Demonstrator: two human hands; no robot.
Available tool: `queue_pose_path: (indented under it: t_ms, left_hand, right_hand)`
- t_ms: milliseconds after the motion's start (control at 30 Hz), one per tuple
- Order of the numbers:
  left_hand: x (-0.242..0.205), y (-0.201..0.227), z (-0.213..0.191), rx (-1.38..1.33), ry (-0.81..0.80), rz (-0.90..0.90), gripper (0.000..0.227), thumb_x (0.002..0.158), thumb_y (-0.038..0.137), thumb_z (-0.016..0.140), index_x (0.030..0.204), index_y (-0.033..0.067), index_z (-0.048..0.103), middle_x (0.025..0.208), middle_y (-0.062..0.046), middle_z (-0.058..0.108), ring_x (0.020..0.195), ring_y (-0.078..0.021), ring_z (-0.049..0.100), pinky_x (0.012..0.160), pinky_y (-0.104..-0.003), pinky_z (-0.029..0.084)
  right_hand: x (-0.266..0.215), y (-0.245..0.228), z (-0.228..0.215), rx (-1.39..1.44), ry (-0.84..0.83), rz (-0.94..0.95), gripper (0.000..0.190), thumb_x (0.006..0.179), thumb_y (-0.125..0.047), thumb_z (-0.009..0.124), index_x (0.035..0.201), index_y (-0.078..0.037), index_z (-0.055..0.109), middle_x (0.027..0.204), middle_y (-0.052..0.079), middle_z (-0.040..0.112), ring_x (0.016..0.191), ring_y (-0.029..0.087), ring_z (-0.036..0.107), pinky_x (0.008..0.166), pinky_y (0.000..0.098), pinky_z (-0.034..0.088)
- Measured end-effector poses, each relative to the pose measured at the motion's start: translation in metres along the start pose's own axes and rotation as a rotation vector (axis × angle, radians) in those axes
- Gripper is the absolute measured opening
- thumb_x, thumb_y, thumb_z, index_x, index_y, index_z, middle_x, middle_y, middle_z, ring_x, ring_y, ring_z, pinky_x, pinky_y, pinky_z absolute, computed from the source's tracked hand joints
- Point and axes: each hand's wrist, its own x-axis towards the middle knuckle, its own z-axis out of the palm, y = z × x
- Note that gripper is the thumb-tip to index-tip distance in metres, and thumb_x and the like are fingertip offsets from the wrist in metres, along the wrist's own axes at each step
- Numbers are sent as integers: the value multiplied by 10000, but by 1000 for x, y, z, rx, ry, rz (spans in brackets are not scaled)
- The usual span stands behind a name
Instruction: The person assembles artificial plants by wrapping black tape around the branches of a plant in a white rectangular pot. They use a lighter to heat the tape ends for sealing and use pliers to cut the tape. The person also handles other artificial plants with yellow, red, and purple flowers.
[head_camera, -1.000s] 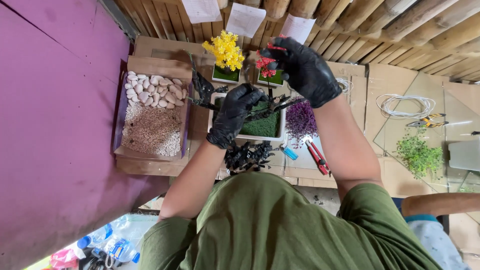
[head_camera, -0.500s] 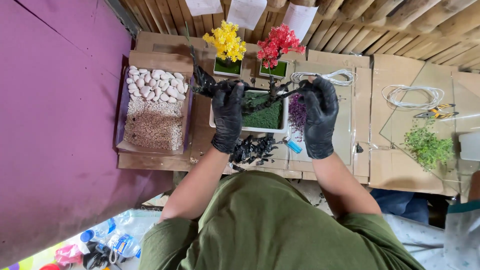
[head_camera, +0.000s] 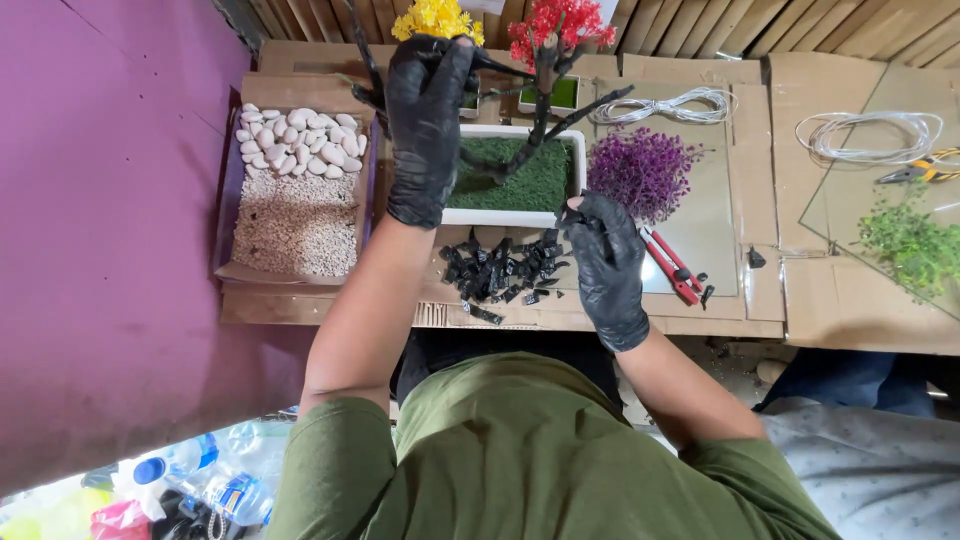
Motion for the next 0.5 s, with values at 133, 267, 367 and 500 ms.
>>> queue_pose_path:
  t_ms: [133, 267, 367, 500]
  left_hand:
    - [-10, 9, -2, 55, -10, 156, 152, 976, 275, 662, 893, 147, 673, 820, 13, 692, 763, -147, 686, 746, -317, 595]
    - [-26, 16, 0, -28, -19, 132, 240, 976, 348, 643, 877, 135, 693, 740, 15, 683, 677, -128, 665, 648, -281, 543]
    - [-37, -5, 1, -186, 27, 133, 132, 970, 272, 687, 924, 151, 711, 727, -5, 683, 664, -141, 650, 628, -305, 508]
    - [-54, -23, 2, -188, 153, 139, 132, 922, 250, 780, 976, 133, 748, 835, -20, 764, 746, -162, 733, 731, -321, 621]
  right_hand:
    - [-44, 12, -7, 55, -11, -25, 289, 1067, -88, 579, 1332, 13, 526, 1292, 192, 585, 1154, 340, 694, 1042, 497, 630]
    - [-73, 9, -10, 8, 1, 20, 273, 1053, -79, 582, 1315, -5, 560, 1273, 161, 601, 1150, 268, 665, 1052, 437, 613]
    - [-87, 9, -13, 2, -18, 19, 266, 1047, -51, 573, 1311, -14, 572, 1211, 150, 632, 1119, 251, 669, 1022, 401, 618]
    - [-98, 12, -17, 53, -33, 57, 279, 1035, -40, 596, 1313, -22, 575, 1267, 144, 604, 1143, 256, 678, 1053, 408, 607]
